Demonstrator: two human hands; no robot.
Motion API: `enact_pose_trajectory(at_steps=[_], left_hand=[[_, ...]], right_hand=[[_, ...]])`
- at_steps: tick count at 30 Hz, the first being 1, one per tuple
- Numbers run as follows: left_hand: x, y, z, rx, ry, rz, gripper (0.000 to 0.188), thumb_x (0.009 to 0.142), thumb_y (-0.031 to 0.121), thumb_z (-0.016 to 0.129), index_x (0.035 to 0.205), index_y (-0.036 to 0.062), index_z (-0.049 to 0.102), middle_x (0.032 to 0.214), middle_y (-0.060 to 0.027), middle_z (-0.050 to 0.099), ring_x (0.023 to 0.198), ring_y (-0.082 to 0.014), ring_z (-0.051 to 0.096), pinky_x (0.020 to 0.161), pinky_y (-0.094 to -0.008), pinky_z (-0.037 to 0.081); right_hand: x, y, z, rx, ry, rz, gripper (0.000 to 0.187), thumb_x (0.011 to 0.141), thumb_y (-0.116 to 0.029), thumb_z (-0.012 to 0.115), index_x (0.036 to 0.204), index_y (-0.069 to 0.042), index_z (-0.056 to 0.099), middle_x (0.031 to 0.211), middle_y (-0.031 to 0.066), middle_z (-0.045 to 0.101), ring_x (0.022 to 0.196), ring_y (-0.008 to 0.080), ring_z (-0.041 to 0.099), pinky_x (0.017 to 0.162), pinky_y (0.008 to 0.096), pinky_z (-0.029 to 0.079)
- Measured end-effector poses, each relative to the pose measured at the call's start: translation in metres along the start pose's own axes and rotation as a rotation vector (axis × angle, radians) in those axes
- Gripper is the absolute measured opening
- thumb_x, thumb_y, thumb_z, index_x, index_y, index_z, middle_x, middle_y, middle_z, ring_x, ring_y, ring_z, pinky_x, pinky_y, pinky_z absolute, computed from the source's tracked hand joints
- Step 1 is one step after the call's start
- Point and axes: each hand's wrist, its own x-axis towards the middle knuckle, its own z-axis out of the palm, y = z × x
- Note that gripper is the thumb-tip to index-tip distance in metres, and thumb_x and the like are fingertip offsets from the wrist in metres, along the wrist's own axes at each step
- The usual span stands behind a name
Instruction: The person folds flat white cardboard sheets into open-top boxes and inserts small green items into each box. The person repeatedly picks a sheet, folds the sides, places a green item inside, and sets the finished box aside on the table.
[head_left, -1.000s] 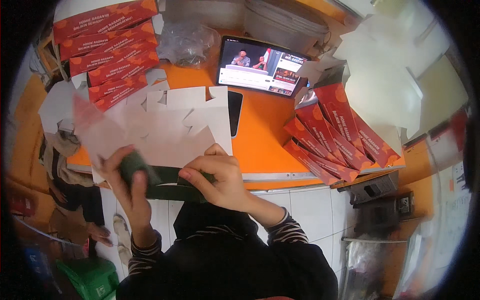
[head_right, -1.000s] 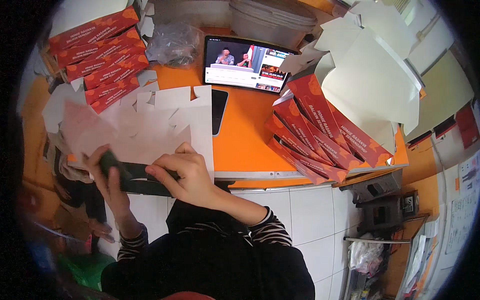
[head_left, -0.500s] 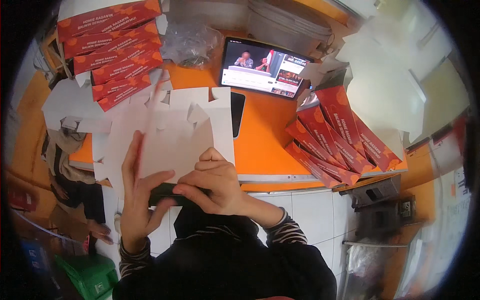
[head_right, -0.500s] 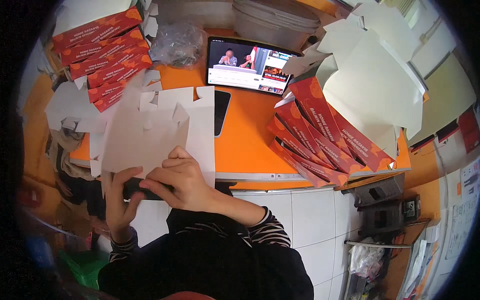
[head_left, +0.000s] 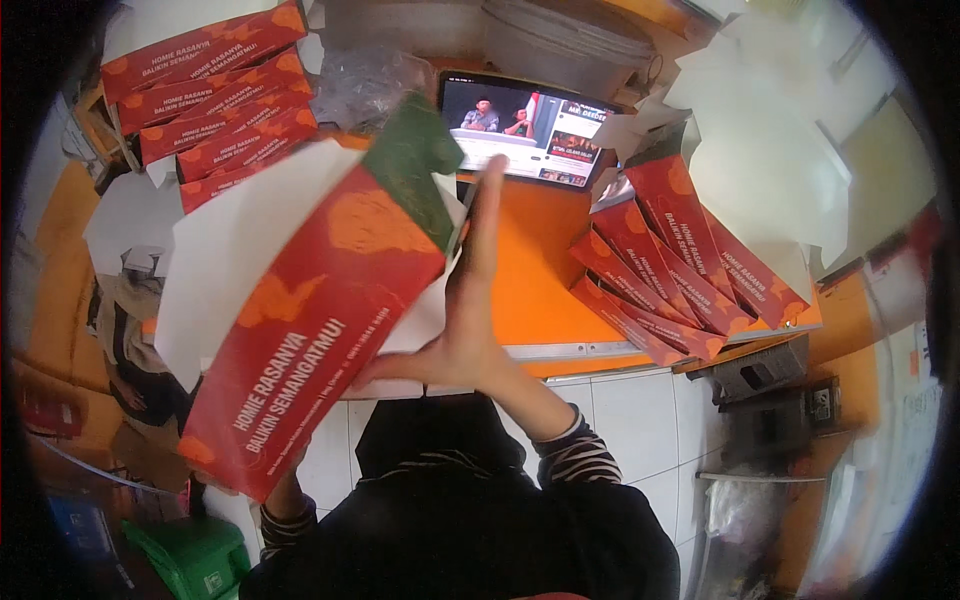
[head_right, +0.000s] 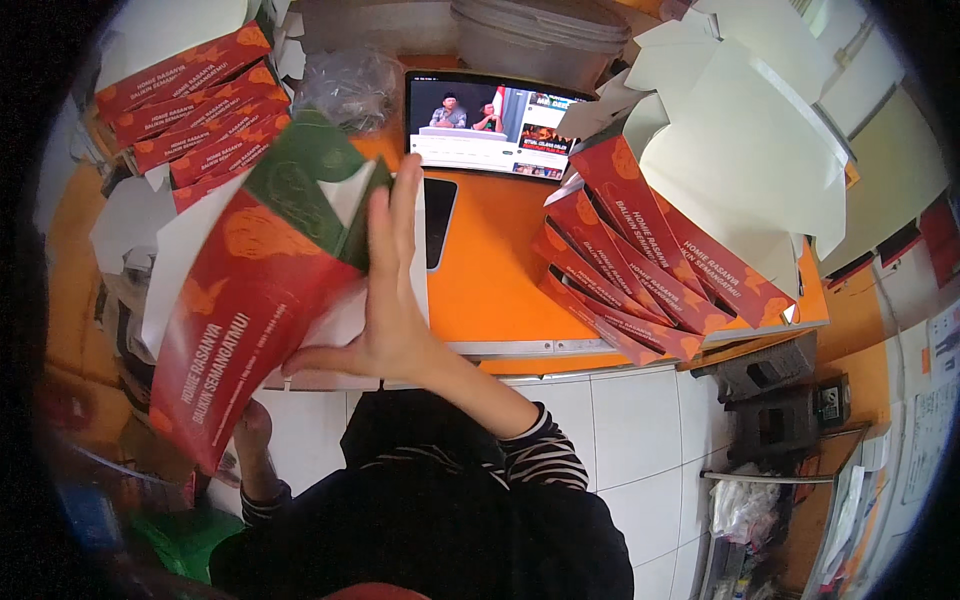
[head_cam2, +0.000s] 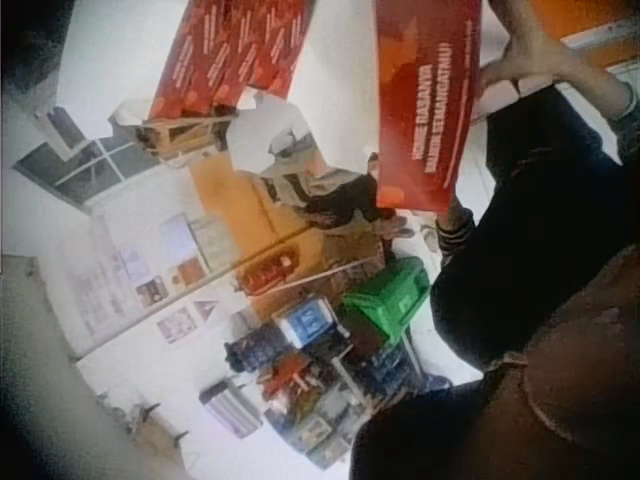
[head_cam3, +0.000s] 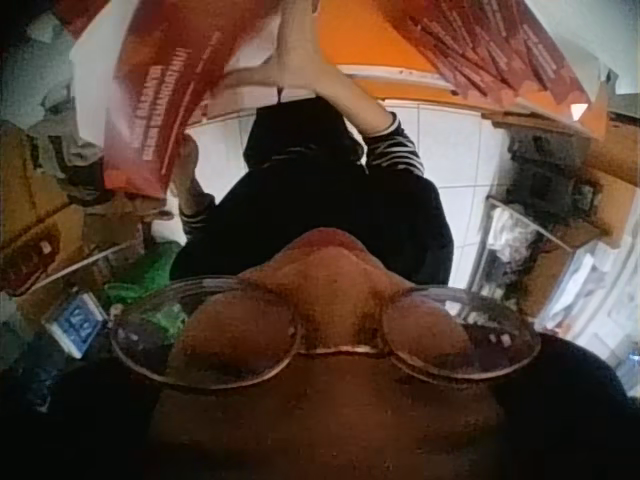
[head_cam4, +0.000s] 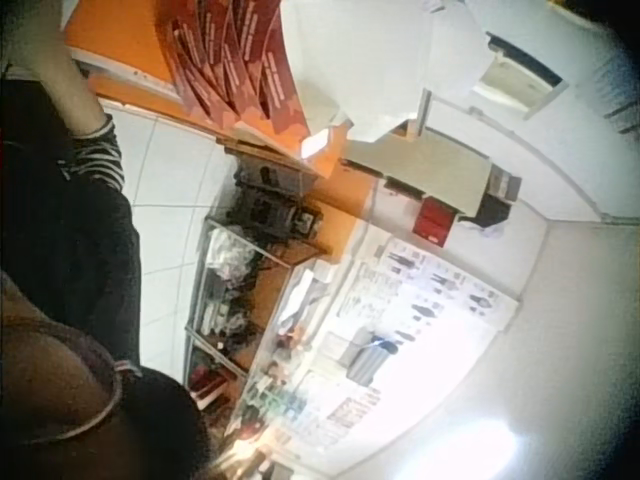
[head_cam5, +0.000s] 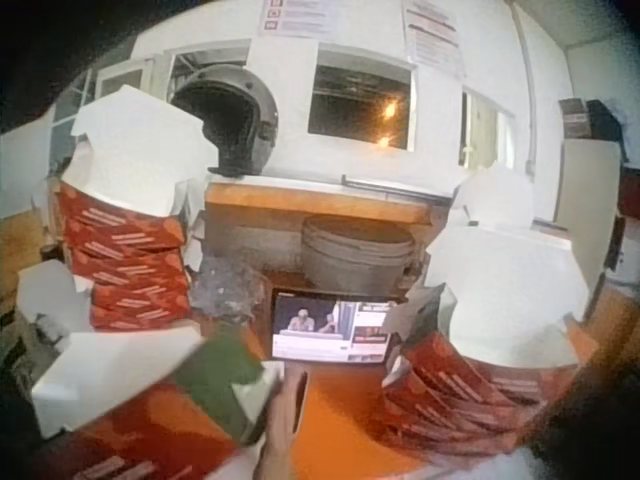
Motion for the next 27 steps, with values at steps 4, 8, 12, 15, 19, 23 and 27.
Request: enact_pose_trajectory(at_steps=[4, 8, 12, 15, 19, 23, 27], left_hand=[[-0.009, -0.001, -0.004, -0.052, -0.068, -0.104, 0.065, 0.079, 0.023, 0.062, 0.134, 0.005, 0.033, 0.135, -0.0216, 0.038, 0.119, -0.0326, 0.038, 0.1, -0.0443, 0.031], [0.0, -0.007, -0.005, -0.074, -0.04, -0.185, 0.063, 0.083, 0.026, 0.056, 0.137, 0.004, 0.031, 0.138, -0.0221, 0.035, 0.125, -0.0344, 0.034, 0.103, -0.0458, 0.028], [0.026, -0.017, 0.008, -0.039, 0.098, -0.236, 0.062, 0.088, 0.029, 0.049, 0.14, 0.003, 0.029, 0.142, -0.0225, 0.032, 0.13, -0.0362, 0.03, 0.106, -0.0474, 0.024], [0.056, -0.004, 0.023, 0.046, 0.225, -0.042, 0.061, 0.091, 0.031, 0.045, 0.142, 0.0023, 0.027, 0.144, -0.0229, 0.03, 0.134, -0.0376, 0.028, 0.108, -0.0486, 0.022], [0.074, 0.047, 0.032, 0.189, -0.008, 0.227, 0.09, 0.078, 0.053, 0.056, 0.144, 0.0018, 0.022, 0.146, -0.0213, 0.027, 0.136, -0.0405, 0.021, 0.109, -0.0512, 0.014], [0.082, 0.066, 0.019, 0.525, -0.221, 0.164, 0.073, 0.069, 0.058, 0.063, 0.12, 0.0069, 0.051, 0.129, -0.0148, 0.051, 0.134, -0.0381, 0.03, 0.109, -0.0573, 0.006], [0.084, 0.065, -0.002, 0.559, -0.153, 0.052, 0.047, 0.069, 0.048, 0.064, 0.097, 0.0103, 0.061, 0.118, -0.0106, 0.061, 0.132, -0.0353, 0.036, 0.108, -0.0586, 0.004]], right_hand=[[0.003, 0.011, -0.007, 0.158, -0.161, 0.195, 0.15, 0.036, -0.029, 0.094, 0.146, -0.005, -0.006, 0.15, 0.0233, 0.001, 0.14, 0.0314, 0.008, 0.111, 0.0397, 0.018], [0.009, 0.009, -0.031, 0.37, -0.669, 0.45, 0.117, 0.055, -0.033, 0.086, 0.142, 0.002, 0.016, 0.143, 0.0249, 0.03, 0.132, 0.0371, 0.033, 0.107, 0.0367, 0.03], [0.026, -0.008, -0.035, 0.24, -1.226, 0.477, 0.082, 0.072, -0.022, 0.07, 0.138, 0.003, 0.028, 0.142, 0.0228, 0.033, 0.13, 0.038, 0.035, 0.106, 0.0386, 0.03], [0.003, -0.014, -0.017, -0.121, -1.037, 0.116, 0.062, 0.074, -0.015, 0.062, 0.13, 0.004, 0.04, 0.135, 0.0223, 0.041, 0.133, 0.035, 0.031, 0.109, 0.0405, 0.024], [-0.022, -0.014, 0.013, -0.47, -0.782, -0.066, 0.061, 0.075, -0.012, 0.053, 0.131, 0.006, 0.038, 0.139, 0.0252, 0.035, 0.136, 0.0345, 0.026, 0.112, 0.0466, 0.016], [-0.03, -0.016, 0.023, -0.624, -0.764, -0.123, 0.062, 0.073, -0.016, 0.06, 0.128, 0.005, 0.04, 0.13, 0.0227, 0.044, 0.128, 0.0336, 0.037, 0.112, 0.0474, 0.014], [-0.006, -0.023, 0.013, -0.433, -0.838, 0.026, 0.063, 0.075, -0.027, 0.067, 0.126, 0.002, 0.043, 0.108, 0.0167, 0.052, 0.105, 0.0301, 0.051, 0.103, 0.0412, 0.028]])
